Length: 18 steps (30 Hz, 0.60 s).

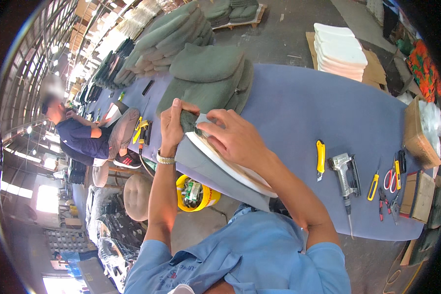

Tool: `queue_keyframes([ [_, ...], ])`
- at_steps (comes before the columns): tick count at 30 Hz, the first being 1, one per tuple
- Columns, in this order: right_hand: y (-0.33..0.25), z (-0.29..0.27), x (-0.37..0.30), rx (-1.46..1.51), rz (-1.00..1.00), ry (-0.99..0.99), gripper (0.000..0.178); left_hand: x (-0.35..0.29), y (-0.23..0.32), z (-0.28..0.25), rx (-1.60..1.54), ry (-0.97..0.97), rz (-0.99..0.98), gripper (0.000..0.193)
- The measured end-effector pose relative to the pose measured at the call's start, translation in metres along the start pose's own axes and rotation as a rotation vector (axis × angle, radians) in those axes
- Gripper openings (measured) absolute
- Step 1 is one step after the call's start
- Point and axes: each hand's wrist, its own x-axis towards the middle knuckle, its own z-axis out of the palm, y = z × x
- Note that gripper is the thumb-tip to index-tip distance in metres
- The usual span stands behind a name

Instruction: The person assembles green fabric cushions by wrapping fabric around foam inserts, securing edges with a staple gun, and trimming excess fabric with a utility knife. The person handles multiple cushions sequentially on a workbench in a workshop setting.

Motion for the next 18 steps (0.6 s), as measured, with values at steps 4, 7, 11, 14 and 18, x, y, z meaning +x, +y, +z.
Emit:
queue_keyframes([
  [4, 0.009, 0.009, 0.007, -0.063, -0.113, 0.023, 0.029, 0.014, -0.002, 0.014, -0.032, 0.025, 0.047, 0.060],
  [7, 0.016, 0.011, 0.015, -0.047, -0.207, 0.097, 0.023, 0.021, -0.006, 0.016, -0.054, -0.029, 0.124, 0.060],
  [11, 0.016, 0.015, 0.015, 0.179, -0.006, 0.162, 0.014, 0.018, -0.006, 0.024, -0.091, 0.006, 0.212, 0.055],
  [14, 0.021, 0.031, 0.012, 0.183, 0.051, 0.212, 0.012, -0.032, -0.018, 0.039, -0.103, 0.099, 0.050, 0.058],
  [18, 0.037, 0.022, 0.010, 0.028, 0.044, 0.309, 0.009, -0.122, 0.000, 0.118, 0.107, 0.211, -0.010, 0.106],
])
